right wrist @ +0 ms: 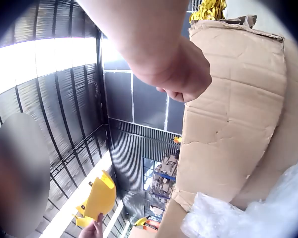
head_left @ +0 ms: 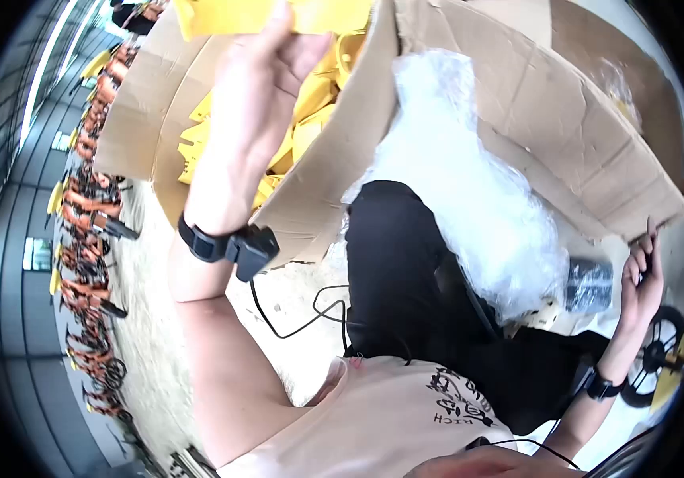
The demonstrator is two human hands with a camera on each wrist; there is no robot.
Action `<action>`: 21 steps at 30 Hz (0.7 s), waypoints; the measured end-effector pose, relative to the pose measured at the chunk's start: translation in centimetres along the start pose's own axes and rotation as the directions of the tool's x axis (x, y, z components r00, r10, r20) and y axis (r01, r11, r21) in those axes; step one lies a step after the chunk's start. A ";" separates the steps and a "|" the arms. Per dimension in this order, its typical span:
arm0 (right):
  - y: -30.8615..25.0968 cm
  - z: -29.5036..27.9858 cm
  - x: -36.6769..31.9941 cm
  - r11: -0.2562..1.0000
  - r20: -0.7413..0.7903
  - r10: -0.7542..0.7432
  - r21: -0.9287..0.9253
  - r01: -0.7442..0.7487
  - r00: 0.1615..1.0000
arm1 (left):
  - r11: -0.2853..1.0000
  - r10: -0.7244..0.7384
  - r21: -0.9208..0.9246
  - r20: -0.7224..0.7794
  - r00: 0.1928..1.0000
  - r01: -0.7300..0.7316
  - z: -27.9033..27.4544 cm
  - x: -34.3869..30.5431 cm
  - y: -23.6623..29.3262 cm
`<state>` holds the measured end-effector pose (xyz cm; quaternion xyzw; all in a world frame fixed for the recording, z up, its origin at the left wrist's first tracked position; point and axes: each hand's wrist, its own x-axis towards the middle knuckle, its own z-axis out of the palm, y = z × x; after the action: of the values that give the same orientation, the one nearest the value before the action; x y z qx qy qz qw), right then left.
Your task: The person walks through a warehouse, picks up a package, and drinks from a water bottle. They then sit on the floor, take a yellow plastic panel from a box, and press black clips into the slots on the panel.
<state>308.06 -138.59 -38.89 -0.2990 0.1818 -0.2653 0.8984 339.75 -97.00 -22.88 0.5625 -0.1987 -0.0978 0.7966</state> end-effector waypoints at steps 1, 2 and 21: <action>0.1 -0.6 0.4 0.999 0.021 0.019 0.040 -0.020 1.000 | 0.989 0.145 -0.006 -0.018 0.989 -0.146 -3.3 1.7 1.8; 0.3 -0.7 0.6 0.999 0.039 0.029 0.032 -0.030 0.999 | 0.959 0.281 0.087 -0.144 0.949 -0.271 -6.3 3.1 3.4; 2.4 -1.1 2.0 0.989 -0.216 -0.013 -0.147 -0.020 0.976 | 0.697 -0.404 0.425 -0.432 0.806 0.577 -28.1 7.9 -7.1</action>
<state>310.01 -138.60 -41.57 -0.3338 0.2982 -0.2804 0.8491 359.38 -78.41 -36.01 0.8027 0.0673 -0.1613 0.5702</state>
